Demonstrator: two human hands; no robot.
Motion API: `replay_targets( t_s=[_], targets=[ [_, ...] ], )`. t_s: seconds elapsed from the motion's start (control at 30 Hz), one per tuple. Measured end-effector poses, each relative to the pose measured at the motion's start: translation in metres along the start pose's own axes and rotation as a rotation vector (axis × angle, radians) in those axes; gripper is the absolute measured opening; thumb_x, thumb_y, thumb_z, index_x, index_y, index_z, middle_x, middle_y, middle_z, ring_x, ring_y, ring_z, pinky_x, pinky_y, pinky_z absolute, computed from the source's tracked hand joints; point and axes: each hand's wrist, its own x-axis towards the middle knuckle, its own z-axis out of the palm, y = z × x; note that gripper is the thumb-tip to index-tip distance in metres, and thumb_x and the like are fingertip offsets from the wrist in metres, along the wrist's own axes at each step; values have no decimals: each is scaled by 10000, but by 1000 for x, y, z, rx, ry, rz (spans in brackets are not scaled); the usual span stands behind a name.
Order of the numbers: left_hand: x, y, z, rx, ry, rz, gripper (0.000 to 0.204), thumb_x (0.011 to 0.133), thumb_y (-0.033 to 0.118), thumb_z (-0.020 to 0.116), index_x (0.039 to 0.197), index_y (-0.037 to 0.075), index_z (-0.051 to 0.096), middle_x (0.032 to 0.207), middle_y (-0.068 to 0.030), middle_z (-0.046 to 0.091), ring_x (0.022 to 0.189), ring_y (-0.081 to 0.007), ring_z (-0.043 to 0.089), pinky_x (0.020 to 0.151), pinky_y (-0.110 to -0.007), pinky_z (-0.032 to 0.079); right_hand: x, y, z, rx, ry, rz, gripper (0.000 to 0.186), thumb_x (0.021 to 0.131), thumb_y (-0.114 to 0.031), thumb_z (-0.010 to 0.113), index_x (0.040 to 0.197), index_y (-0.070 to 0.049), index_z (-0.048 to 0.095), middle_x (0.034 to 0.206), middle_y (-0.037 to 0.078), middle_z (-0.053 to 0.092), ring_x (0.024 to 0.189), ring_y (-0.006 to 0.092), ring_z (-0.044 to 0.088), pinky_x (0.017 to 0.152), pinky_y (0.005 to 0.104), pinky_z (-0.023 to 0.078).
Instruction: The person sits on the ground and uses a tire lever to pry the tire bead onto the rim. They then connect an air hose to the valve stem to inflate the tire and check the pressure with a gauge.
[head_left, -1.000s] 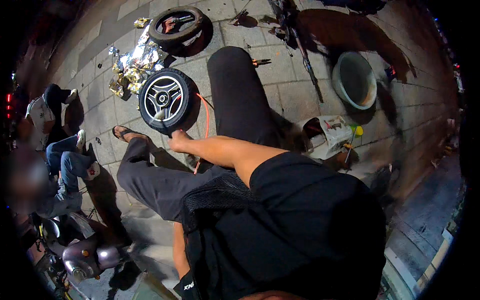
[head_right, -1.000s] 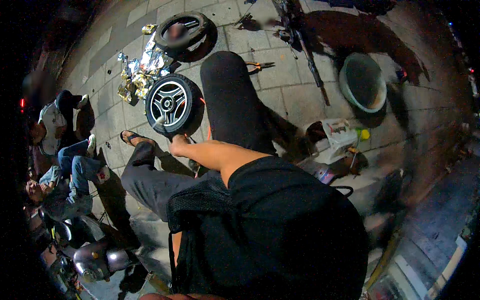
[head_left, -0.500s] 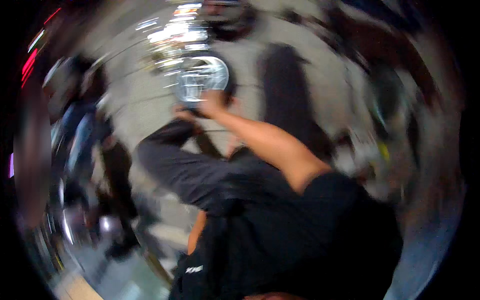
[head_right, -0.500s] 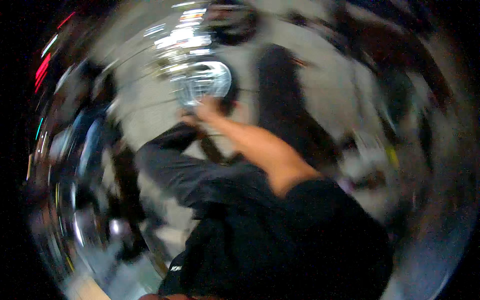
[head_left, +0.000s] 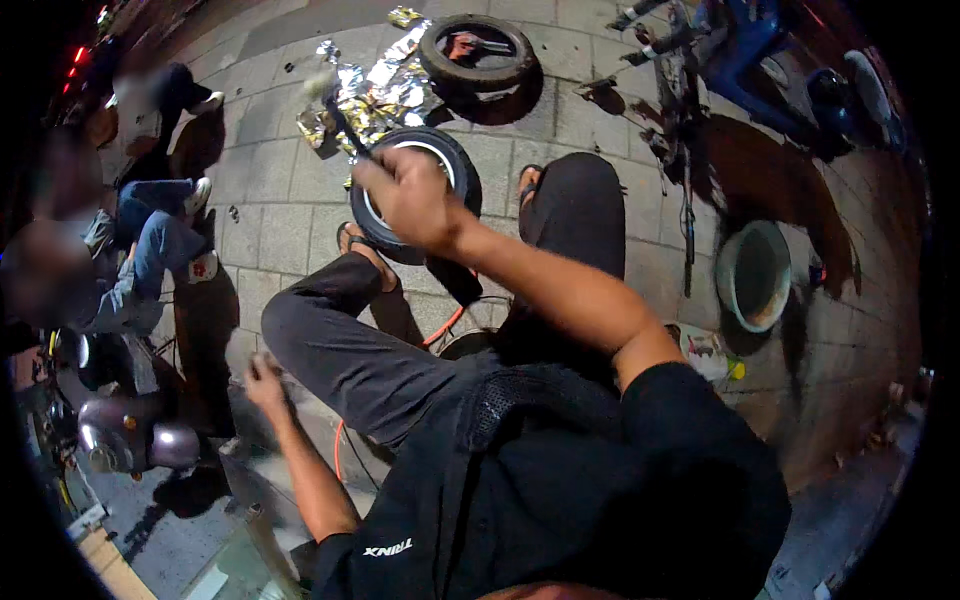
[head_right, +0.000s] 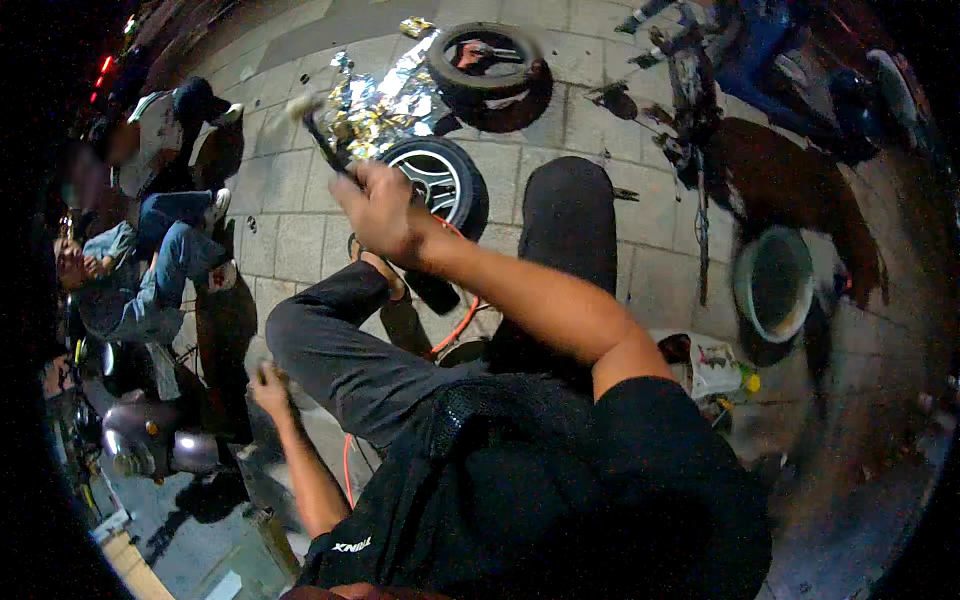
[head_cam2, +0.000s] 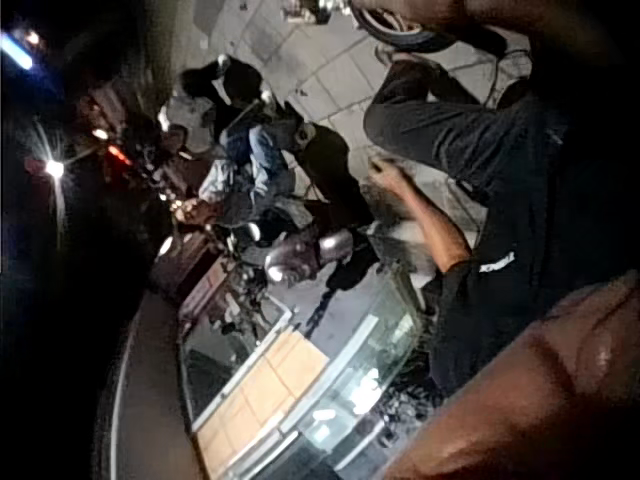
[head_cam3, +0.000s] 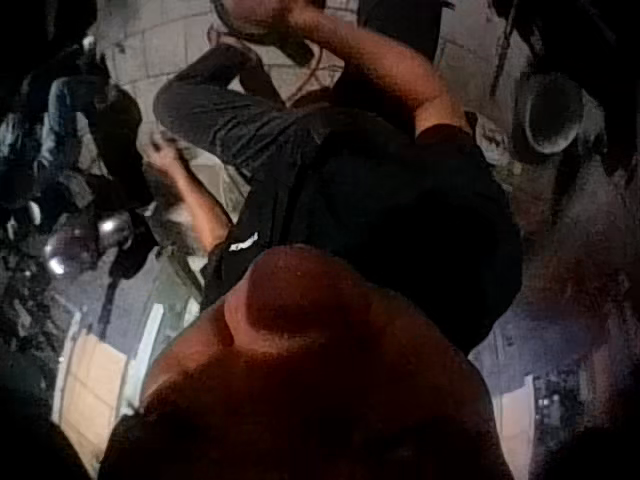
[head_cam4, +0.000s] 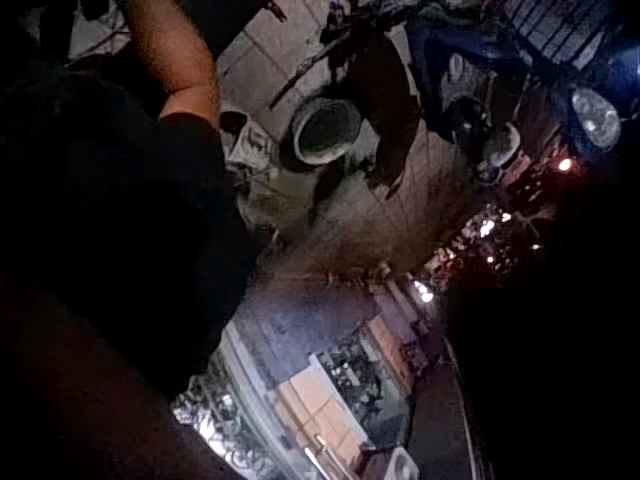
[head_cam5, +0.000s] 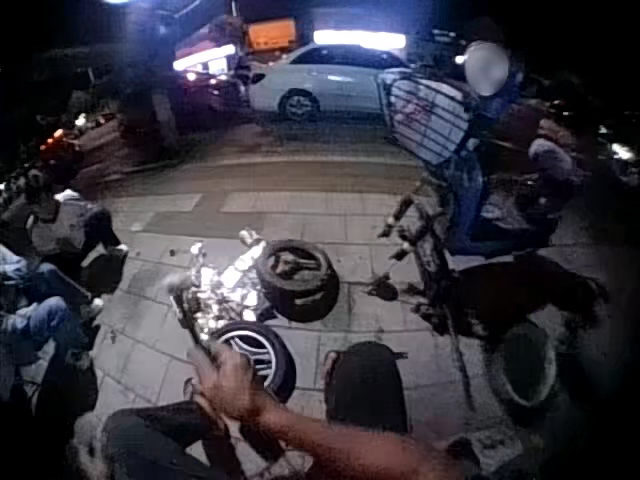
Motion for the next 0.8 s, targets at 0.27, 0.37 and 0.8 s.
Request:
replay_targets(
  t_s=[0.27,0.37,0.8],
  targets=[
    [-29,285,53,-516,-443,479,413,1075,202,642,1422,-17,585,1215,-140,722,1022,-192,706,927,-337,563,72,58,-25,277,0,308,368,1040,-333,606,946,17,668,637,56,586,523,131,556,467,356,429],
    [-43,302,130,-423,-764,500,441,1075,177,637,1467,-8,557,1229,-120,722,1020,-163,690,905,-313,549,84,95,-5,332,44,500,344,1050,-303,573,979,27,637,698,117,654,580,203,641,520,387,495],
    [-32,314,212,-94,-1135,271,554,984,259,724,1450,23,537,1417,-87,594,1276,-206,577,1057,-370,488,103,128,36,-156,-53,406,344,973,-319,658,1093,3,675,1100,275,717,1093,518,674,922,538,547]
  ],
)
